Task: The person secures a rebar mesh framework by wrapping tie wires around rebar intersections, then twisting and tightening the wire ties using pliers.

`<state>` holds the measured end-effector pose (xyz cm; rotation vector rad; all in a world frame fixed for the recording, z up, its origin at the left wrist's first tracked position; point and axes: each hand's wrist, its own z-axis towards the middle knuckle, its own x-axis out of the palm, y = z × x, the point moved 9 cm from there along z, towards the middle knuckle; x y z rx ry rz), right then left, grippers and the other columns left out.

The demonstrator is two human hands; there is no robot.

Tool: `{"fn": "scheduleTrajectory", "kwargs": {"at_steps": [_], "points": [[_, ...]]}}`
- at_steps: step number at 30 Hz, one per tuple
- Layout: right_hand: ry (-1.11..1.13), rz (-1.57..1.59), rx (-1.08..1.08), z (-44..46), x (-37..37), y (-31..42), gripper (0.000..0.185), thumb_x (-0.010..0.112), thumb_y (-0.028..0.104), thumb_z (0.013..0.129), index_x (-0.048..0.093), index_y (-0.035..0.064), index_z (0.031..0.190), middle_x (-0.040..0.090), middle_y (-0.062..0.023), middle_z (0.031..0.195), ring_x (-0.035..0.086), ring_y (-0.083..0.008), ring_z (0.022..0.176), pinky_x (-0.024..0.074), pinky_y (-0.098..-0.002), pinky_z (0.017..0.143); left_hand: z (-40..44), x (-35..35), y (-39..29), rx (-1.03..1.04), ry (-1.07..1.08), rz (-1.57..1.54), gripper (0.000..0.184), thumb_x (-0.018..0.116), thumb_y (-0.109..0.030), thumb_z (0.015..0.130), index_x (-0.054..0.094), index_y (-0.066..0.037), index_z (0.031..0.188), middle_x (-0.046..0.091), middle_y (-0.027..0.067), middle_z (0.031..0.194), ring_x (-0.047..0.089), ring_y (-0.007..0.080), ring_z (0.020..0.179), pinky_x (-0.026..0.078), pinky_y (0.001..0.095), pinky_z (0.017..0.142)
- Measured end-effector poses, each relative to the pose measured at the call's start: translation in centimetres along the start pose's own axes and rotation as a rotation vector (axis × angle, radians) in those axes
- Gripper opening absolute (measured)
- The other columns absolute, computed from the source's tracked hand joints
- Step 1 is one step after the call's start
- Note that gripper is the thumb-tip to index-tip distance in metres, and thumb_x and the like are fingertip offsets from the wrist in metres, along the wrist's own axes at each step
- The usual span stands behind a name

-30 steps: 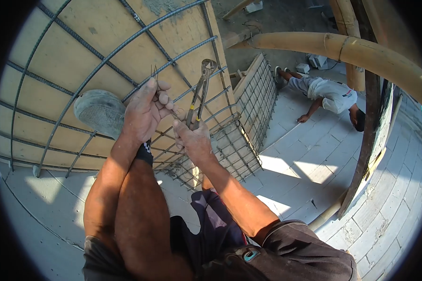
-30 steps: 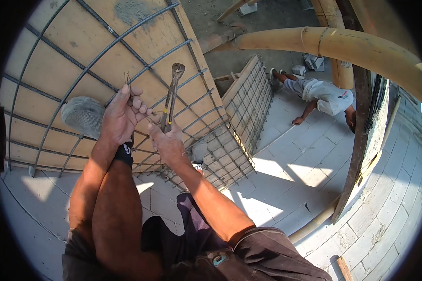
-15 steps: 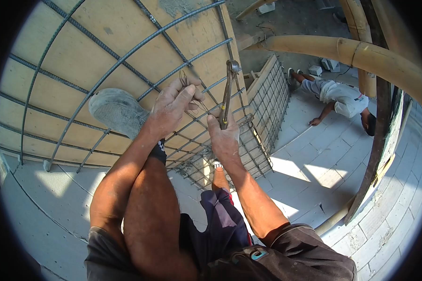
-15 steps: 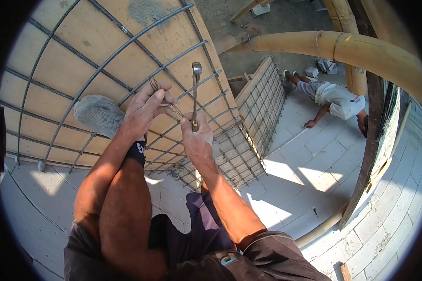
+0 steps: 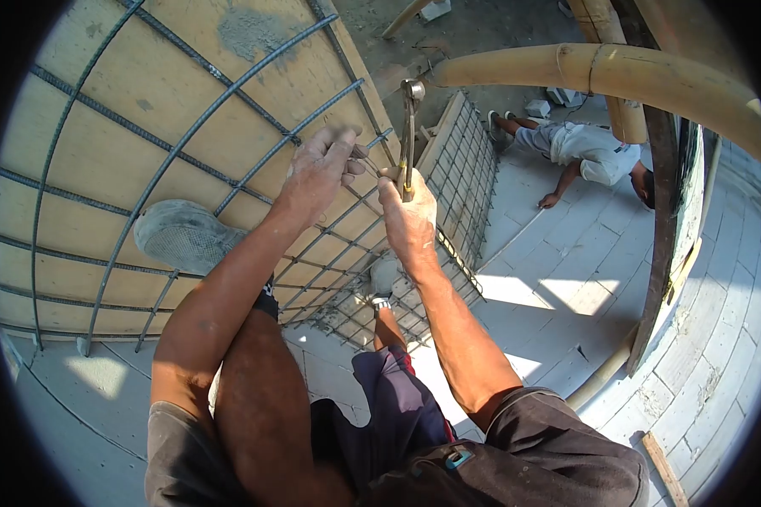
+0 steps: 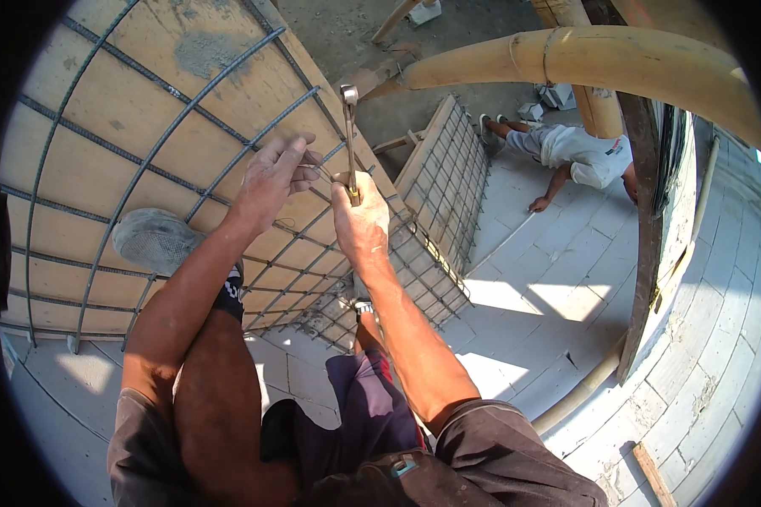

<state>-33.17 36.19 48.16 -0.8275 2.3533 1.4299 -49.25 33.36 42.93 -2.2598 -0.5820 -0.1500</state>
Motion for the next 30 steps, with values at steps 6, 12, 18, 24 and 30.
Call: {"fn": "scheduleTrajectory", "kwargs": {"at_steps": [6,12,18,24,30], "points": [[-0.072,0.049,-0.099,5.7,-3.4,-0.8,0.028,0.067,0.027,0.089,0.066,0.0026,0.103,0.06,-0.0074,0.077,0.051,-0.0156,0.069,0.0461,-0.0348,0.067,-0.5,-0.6,-1.6,0.052,-0.041,0.218,0.05,0.056,-0.032,0.1,0.05,0.0,0.139,0.064,0.0072,0.113,0.06,0.0115,0.094,0.049,0.024,0.08],[0.028,-0.151,-0.054,10.9,-2.1,-2.6,0.029,0.063,0.028,0.09,0.067,0.0059,0.108,0.068,-0.0143,0.087,0.064,-0.0268,0.08,0.0497,-0.0382,0.077,-0.8,-1.5,0.2,-0.021,-0.019,0.214,0.047,0.057,-0.031,0.1,0.053,0.001,0.135,0.064,0.0041,0.112,0.06,0.0104,0.091,0.049,0.0238,0.08],[0.098,-0.28,-0.182,13.4,-0.6,-3.2,0.031,0.063,0.03,0.092,0.066,0.0079,0.112,0.07,-0.0216,0.104,0.065,-0.0416,0.099,0.0499,-0.0457,0.087,-1.2,-2.0,-0.7,0.074,-0.088,0.305,0.047,0.058,-0.034,0.097,0.06,0.002,0.126,0.067,0.0107,0.102,0.063,0.0163,0.089,0.051,0.0313,0.082],[0.165,-0.364,-0.31,14.0,-0.6,-2.1,0.033,0.062,0.032,0.093,0.063,0.0092,0.116,0.068,-0.0231,0.106,0.063,-0.0448,0.101,0.0494,-0.0468,0.086,-1.4,-3.7,-3.4,0.191,-0.265,0.419,0.043,0.06,-0.029,0.099,0.058,0.0,0.131,0.066,0.007,0.101,0.063,0.0111,0.088,0.053,0.0266,0.08],[0.153,-0.269,-0.256,15.1,-0.2,-2.2,0.029,0.062,0.029,0.094,0.063,0.0078,0.114,0.068,-0.0198,0.104,0.064,-0.0391,0.098,0.049,-0.0423,0.086,-1.1,-4.1,-4.7,0.244,-0.3,0.414,0.05,0.061,-0.028,0.098,0.053,0.004,0.135,0.067,0.0097,0.099,0.065,0.0138,0.09,0.054,0.0276,0.078]]}}
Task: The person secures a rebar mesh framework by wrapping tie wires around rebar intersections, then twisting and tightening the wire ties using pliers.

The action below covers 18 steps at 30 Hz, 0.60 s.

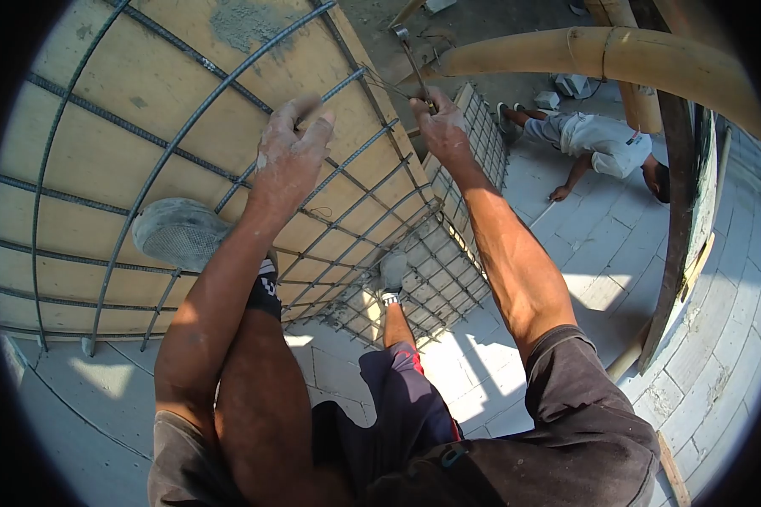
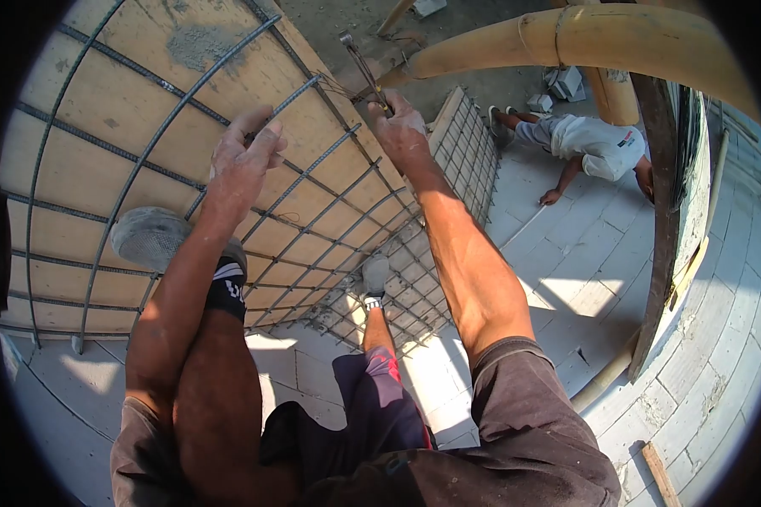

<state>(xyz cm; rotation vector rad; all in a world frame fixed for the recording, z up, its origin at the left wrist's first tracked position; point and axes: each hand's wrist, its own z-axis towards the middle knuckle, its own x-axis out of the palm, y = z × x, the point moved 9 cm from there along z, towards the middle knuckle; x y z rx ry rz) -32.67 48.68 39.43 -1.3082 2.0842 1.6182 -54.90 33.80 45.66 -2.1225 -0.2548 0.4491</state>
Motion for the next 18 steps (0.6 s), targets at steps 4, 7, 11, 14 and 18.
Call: {"fn": "scheduleTrajectory", "kwargs": {"at_steps": [4,7,11,14,18], "points": [[0.007,-0.082,-0.113,1.1,0.5,1.6,0.029,0.062,0.029,0.095,0.063,0.0073,0.114,0.068,-0.02,0.104,0.064,-0.0387,0.1,0.0488,-0.0425,0.087,0.3,0.2,-0.3,-0.032,0.023,0.02,0.055,0.061,-0.03,0.098,0.05,0.007,0.137,0.065,0.0141,0.112,0.066,0.0162,0.092,0.055,0.0276,0.076],[0.029,-0.07,-0.116,1.5,0.9,2.7,0.029,0.062,0.029,0.095,0.064,0.0076,0.115,0.068,-0.0196,0.106,0.064,-0.0379,0.101,0.0487,-0.0422,0.088,0.2,0.2,-0.8,-0.071,0.045,-0.045,0.058,0.061,-0.03,0.097,0.048,0.008,0.138,0.062,0.0173,0.122,0.067,0.0178,0.094,0.056,0.0282,0.076],[0.072,-0.007,-0.138,2.1,1.7,3.4,0.029,0.062,0.029,0.096,0.064,0.0083,0.117,0.068,-0.0182,0.109,0.064,-0.0369,0.102,0.049,-0.0412,0.089,1.0,0.3,-0.4,-0.098,0.068,-0.095,0.062,0.063,-0.029,0.097,0.043,0.009,0.141,0.059,0.0184,0.128,0.067,0.0185,0.095,0.056,0.0295,0.076],[0.078,-0.027,-0.148,2.6,1.9,4.2,0.029,0.062,0.029,0.096,0.064,0.0088,0.117,0.068,-0.0169,0.109,0.064,-0.0354,0.101,0.0493,-0.0401,0.089,2.1,-0.4,-1.0,0.082,-0.024,0.096,0.063,0.064,-0.025,0.095,0.04,0.004,0.145,0.058,0.0186,0.129,0.067,0.0197,0.093,0.056,0.0312,0.075],[0.124,-0.06,-0.132,3.0,2.4,4.6,0.035,0.062,0.034,0.096,0.062,0.0166,0.126,0.068,-0.0154,0.118,0.063,-0.0371,0.111,0.0492,-0.0421,0.095,0.3,-0.9,-5.4,0.638,-0.203,0.63,0.061,0.067,-0.019,0.092,0.042,-0.013,0.148,0.059,0.018,0.123,0.068,0.0251,0.087,0.057,0.0364,0.072]]}}
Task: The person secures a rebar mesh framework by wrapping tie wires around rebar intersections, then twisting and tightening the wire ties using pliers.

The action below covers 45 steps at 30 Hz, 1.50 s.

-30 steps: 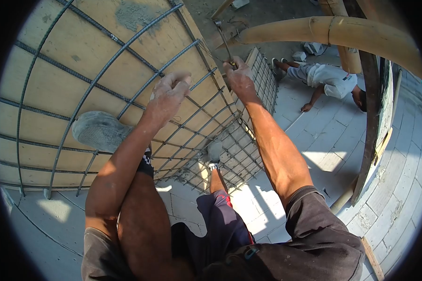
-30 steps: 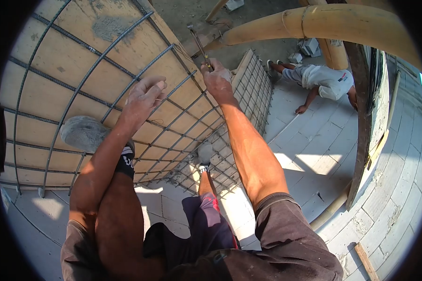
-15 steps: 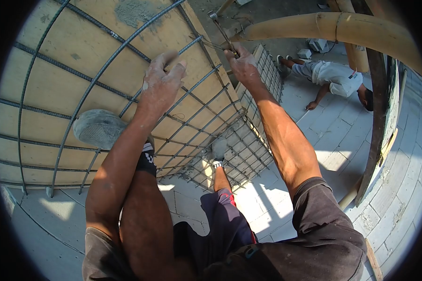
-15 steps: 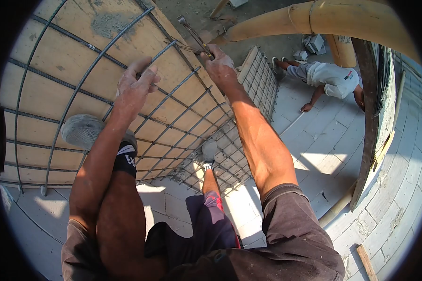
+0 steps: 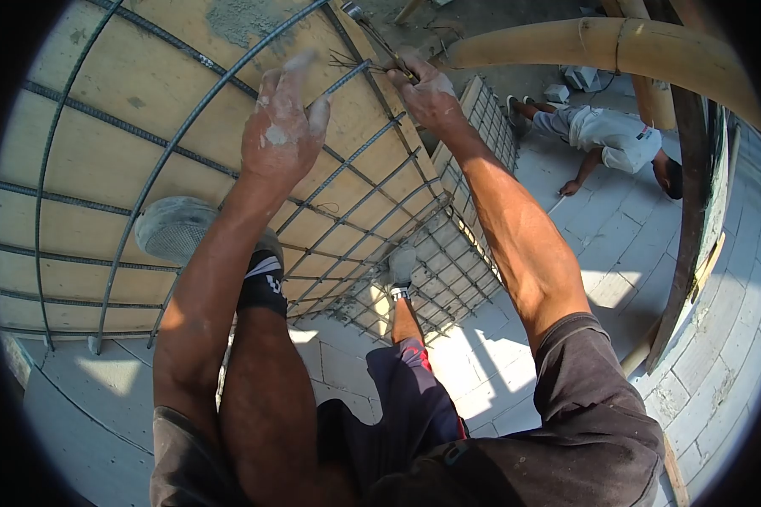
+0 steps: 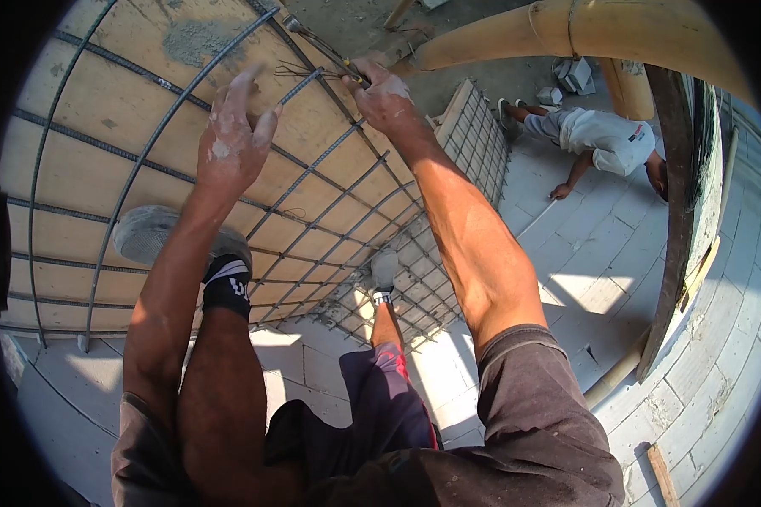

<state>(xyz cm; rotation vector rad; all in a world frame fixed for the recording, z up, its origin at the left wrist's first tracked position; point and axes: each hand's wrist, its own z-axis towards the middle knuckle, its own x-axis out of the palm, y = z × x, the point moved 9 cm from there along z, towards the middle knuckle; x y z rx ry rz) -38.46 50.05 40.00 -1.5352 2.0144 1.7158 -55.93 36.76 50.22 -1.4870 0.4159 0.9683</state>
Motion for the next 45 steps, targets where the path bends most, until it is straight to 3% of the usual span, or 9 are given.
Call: {"fn": "scheduleTrajectory", "kwargs": {"at_steps": [6,12,15,18,24,33,40,41,45], "points": [[-0.032,0.035,-0.109,0.2,0.2,0.3,0.033,0.061,0.032,0.096,0.063,0.0157,0.125,0.067,-0.0148,0.119,0.063,-0.0364,0.11,0.0495,-0.0423,0.094,1.6,1.2,0.7,-0.023,0.121,0.352,0.056,0.067,-0.016,0.09,0.05,-0.031,0.141,0.06,0.0122,0.11,0.067,0.0335,0.089,0.058,0.0446,0.071],[-0.051,0.035,-0.201,0.4,0.2,0.8,0.032,0.062,0.031,0.096,0.063,0.0148,0.124,0.068,-0.0147,0.117,0.063,-0.0365,0.109,0.0493,-0.0423,0.092,2.6,2.2,1.6,-0.042,0.169,0.498,0.038,0.053,-0.021,0.097,0.056,-0.028,0.134,0.059,0.0108,0.122,0.07,0.0367,0.087,0.059,0.0468,0.071],[-0.039,0.064,-0.171,0.3,0.2,1.0,0.027,0.06,0.025,0.098,0.064,0.0084,0.12,0.068,-0.0119,0.11,0.063,-0.0272,0.103,0.0464,-0.0347,0.093,3.1,2.7,1.6,-0.063,0.221,0.503,0.033,0.051,-0.02,0.098,0.058,-0.024,0.13,0.06,0.0122,0.125,0.07,0.038,0.09,0.059,0.0474,0.073],[0.014,0.074,-0.089,0.4,0.4,1.0,0.029,0.06,0.026,0.099,0.063,0.0068,0.119,0.068,-0.0134,0.108,0.064,-0.0278,0.101,0.0472,-0.0361,0.091,3.1,2.3,1.4,-0.073,0.149,0.426,0.017,0.056,-0.024,0.097,0.06,-0.018,0.112,0.062,0.0133,0.114,0.066,0.0402,0.094,0.055,0.0503,0.077],[0.053,0.041,-0.008,0.4,0.2,0.9,0.036,0.061,0.035,0.097,0.063,0.0142,0.125,0.069,-0.0192,0.111,0.065,-0.037,0.104,0.0492,-0.0435,0.09,3.5,2.2,0.6,-0.017,0.134,0.5,0.022,0.049,-0.017,0.098,0.06,-0.015,0.117,0.061,0.0102,0.121,0.07,0.0376,0.092,0.058,0.0464,0.076],[-0.083,0.061,0.164,-2.7,-1.7,4.0,0.042,0.061,0.032,0.092,0.066,0.0006,0.119,0.071,-0.0241,0.098,0.068,-0.039,0.093,0.052,-0.0441,0.084,3.3,2.0,-0.5,0.065,0.071,0.347,0.007,0.059,-0.018,0.095,0.059,-0.011,0.098,0.061,0.0105,0.104,0.065,0.0365,0.087,0.053,0.0469,0.07],[-0.181,0.381,0.416,-4.6,0.7,2.3,0.037,0.06,0.024,0.086,0.065,-0.0072,0.104,0.068,-0.0255,0.082,0.067,-0.0385,0.08,0.0515,-0.0425,0.075,4.3,3.0,-1.2,0.176,0.062,0.098,0.008,0.061,-0.01,0.092,0.059,-0.006,0.099,0.068,0.015,0.092,0.066,0.0378,0.085,0.053,0.0463,0.071],[-0.214,0.552,0.39,-4.2,1.5,1.4,0.027,0.067,0.019,0.087,0.062,-0.0052,0.097,0.06,-0.0045,0.071,0.051,-0.0129,0.063,0.0416,-0.0318,0.055,4.5,2.7,-1.2,0.153,0.072,0.051,0.008,0.062,-0.009,0.092,0.059,-0.005,0.099,0.069,0.0151,0.091,0.067,0.0376,0.085,0.053,0.0455,0.071],[-0.178,0.604,0.36,-4.1,1.6,1.2,0.021,0.066,0.017,0.088,0.063,-0.0023,0.095,0.058,-0.0028,0.069,0.049,-0.0112,0.058,0.0394,-0.0287,0.052,4.8,2.1,-0.8,0.151,0.004,-0.117,0.009,0.063,-0.005,0.088,0.058,-0.005,0.095,0.067,0.0157,0.084,0.066,0.0394,0.078,0.054,0.048,0.067]]}}
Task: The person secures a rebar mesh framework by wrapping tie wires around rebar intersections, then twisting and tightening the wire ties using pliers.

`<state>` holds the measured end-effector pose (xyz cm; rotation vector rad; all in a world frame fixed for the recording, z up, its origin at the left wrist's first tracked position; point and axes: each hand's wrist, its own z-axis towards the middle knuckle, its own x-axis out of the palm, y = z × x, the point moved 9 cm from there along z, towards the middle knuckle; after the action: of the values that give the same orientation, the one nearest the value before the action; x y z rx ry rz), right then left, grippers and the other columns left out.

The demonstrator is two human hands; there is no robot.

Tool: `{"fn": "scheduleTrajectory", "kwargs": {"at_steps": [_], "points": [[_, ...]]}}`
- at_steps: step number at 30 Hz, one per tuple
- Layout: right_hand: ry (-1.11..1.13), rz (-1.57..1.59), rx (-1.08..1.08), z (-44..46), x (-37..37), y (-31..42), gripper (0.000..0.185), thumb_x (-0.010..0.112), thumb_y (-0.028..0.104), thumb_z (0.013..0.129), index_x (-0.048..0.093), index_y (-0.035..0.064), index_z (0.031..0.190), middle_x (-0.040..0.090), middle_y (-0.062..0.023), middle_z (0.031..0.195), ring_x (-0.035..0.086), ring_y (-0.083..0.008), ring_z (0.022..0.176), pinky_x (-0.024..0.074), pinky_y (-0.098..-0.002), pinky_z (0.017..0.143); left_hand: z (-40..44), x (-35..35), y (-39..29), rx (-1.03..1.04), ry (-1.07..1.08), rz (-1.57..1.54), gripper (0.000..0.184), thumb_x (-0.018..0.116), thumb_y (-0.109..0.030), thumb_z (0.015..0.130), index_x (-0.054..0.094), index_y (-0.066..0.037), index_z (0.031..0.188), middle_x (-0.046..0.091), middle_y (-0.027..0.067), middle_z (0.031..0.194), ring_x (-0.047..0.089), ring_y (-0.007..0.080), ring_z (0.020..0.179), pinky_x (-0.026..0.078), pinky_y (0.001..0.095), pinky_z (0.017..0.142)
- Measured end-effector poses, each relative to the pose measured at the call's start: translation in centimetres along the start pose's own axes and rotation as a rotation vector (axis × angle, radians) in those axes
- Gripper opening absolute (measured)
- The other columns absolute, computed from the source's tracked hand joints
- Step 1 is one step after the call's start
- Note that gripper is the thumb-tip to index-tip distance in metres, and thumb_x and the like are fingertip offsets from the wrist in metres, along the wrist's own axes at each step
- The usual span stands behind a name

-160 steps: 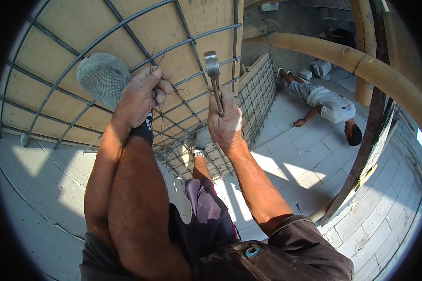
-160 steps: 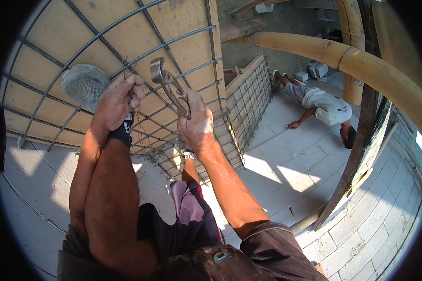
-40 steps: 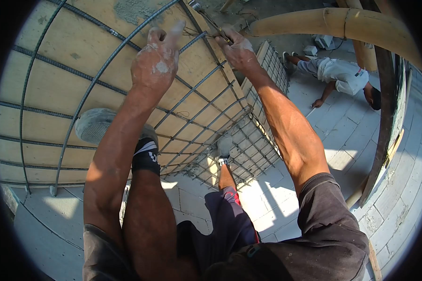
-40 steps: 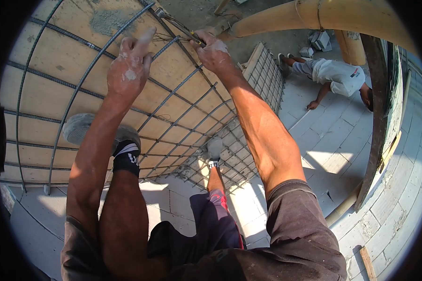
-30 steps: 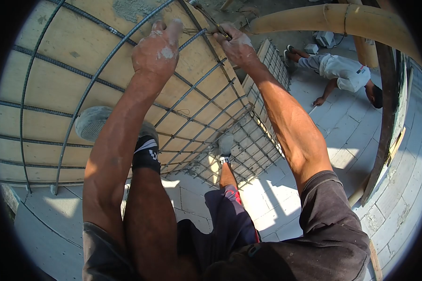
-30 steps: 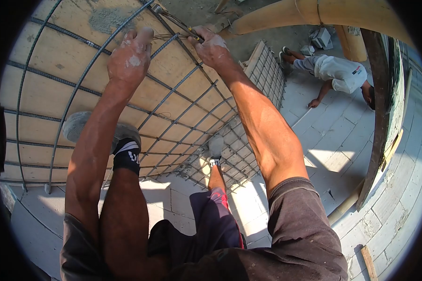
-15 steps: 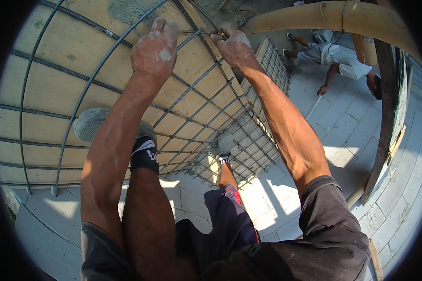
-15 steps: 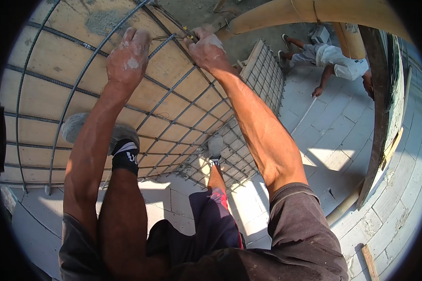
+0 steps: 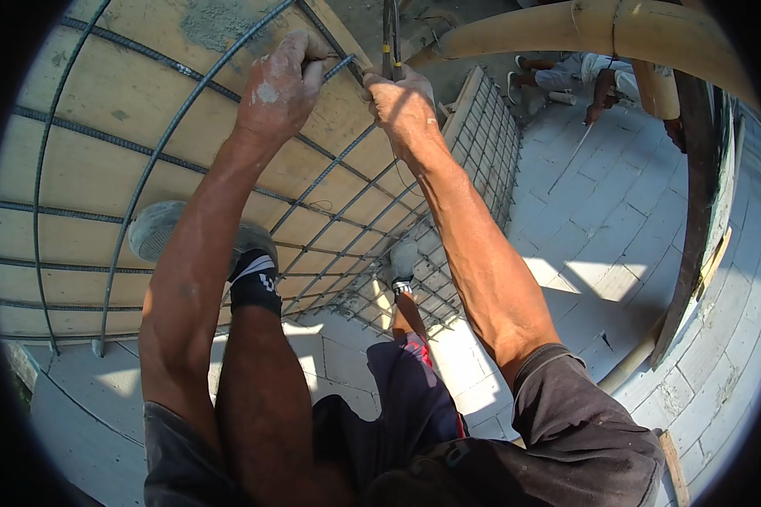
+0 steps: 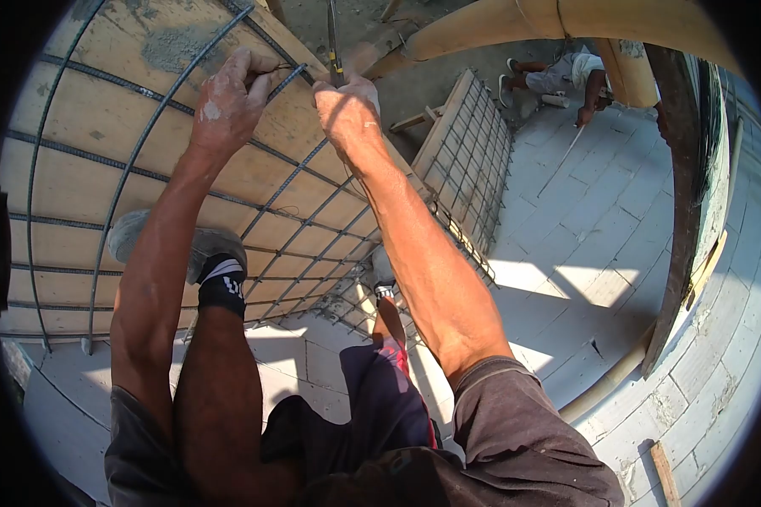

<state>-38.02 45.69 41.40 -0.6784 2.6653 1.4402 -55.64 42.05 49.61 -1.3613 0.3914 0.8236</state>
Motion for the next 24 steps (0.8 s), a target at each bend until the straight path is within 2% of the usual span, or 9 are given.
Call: {"fn": "scheduleTrajectory", "kwargs": {"at_steps": [2,9,11,15,17,18,19,21,24], "points": [[0.044,0.143,0.097,-0.1,0.5,-0.8,0.019,0.067,0.016,0.087,0.063,-0.0011,0.094,0.057,-0.0019,0.068,0.048,-0.0102,0.055,0.038,-0.0273,0.049,-0.2,0.2,0.1,0.003,0.036,-0.058,0.01,0.064,-0.006,0.087,0.058,-0.005,0.094,0.067,0.0154,0.085,0.066,0.039,0.079,0.054,0.0472,0.067],[-0.008,0.138,0.189,-0.7,0.5,-0.8,0.014,0.063,0.013,0.085,0.063,0.0027,0.076,0.054,-0.0011,0.062,0.046,-0.0095,0.05,0.0355,-0.0265,0.046,-0.7,1.1,-2.5,0.227,0.121,0.059,0.013,0.066,-0.007,0.085,0.06,-0.007,0.096,0.068,0.0138,0.089,0.067,0.0363,0.086,0.055,0.0443,0.07],[0.014,0.291,0.245,-1.4,1.3,-1.0,0.015,0.061,0.012,0.085,0.062,0.0026,0.073,0.054,-0.0012,0.061,0.045,-0.0096,0.05,0.0353,-0.0264,0.047,0.2,1.5,-2.8,0.186,0.152,0.068,0.014,0.068,-0.006,0.086,0.061,-0.007,0.098,0.07,0.0119,0.095,0.069,0.0332,0.089,0.056,0.0419,0.073],[-0.165,0.191,0.172,-0.2,2.1,-3.7,0.016,0.058,0.01,0.085,0.061,0.0011,0.072,0.054,-0.0014,0.061,0.046,-0.0101,0.05,0.0369,-0.0271,0.047,1.6,2.6,-2.0,0.062,0.061,0.002,0.016,0.067,-0.008,0.088,0.063,-0.008,0.103,0.072,0.0101,0.102,0.071,0.0291,0.093,0.057,0.0393,0.077],[-0.195,0.303,0.192,-2.1,2.3,-2.5,0.017,0.058,0.01,0.086,0.06,0.0008,0.072,0.055,-0.0016,0.062,0.046,-0.0103,0.05,0.0382,-0.0274,0.047,1.2,2.7,-1.5,-0.115,0.111,-0.07,0.017,0.066,-0.008,0.089,0.064,-0.008,0.105,0.073,0.0092,0.104,0.071,0.0277,0.094,0.057,0.0383,0.078],[-0.197,0.391,0.157,-2.8,2.3,-2.2,0.02,0.059,0.012,0.089,0.06,0.0006,0.073,0.056,-0.002,0.064,0.047,-0.0103,0.05,0.0394,-0.0273,0.047,0.9,2.8,-1.2,-0.2,0.134,-0.108,0.017,0.066,-0.009,0.089,0.065,-0.008,0.106,0.073,0.0088,0.105,0.072,0.0269,0.095,0.057,0.0378,0.078],[-0.153,0.375,0.208,-3.2,2.4,-2.4,0.017,0.06,0.014,0.089,0.059,-0.0026,0.084,0.059,-0.0059,0.069,0.052,-0.0144,0.056,0.0421,-0.0308,0.052,0.7,2.7,-1.3,-0.171,0.116,-0.092,0.017,0.065,-0.008,0.09,0.066,-0.009,0.107,0.073,0.0086,0.105,0.072,0.0272,0.095,0.057,0.0377,0.078],[-0.062,0.343,0.308,-4.1,2.4,-2.9,0.032,0.061,0.018,0.088,0.058,-0.0091,0.105,0.065,-0.0137,0.078,0.061,-0.0226,0.068,0.0474,-0.0378,0.061,-0.1,2.5,-1.1,-0.116,0.079,-0.06,0.019,0.063,-0.007,0.09,0.067,-0.009,0.109,0.073,0.0084,0.105,0.071,0.0276,0.094,0.057,0.0375,0.078],[-0.058,0.177,0.183,-5.6,1.8,-1.7,0.03,0.06,0.02,0.093,0.06,-0.0071,0.105,0.065,-0.014,0.077,0.061,-0.0228,0.068,0.0479,-0.0384,0.062,-0.6,2.2,-1.9,0.048,0.029,0.009,0.023,0.061,-0.004,0.09,0.068,-0.01,0.111,0.072,0.0081,0.107,0.071,0.0282,0.094,0.057,0.0378,0.078]]}}
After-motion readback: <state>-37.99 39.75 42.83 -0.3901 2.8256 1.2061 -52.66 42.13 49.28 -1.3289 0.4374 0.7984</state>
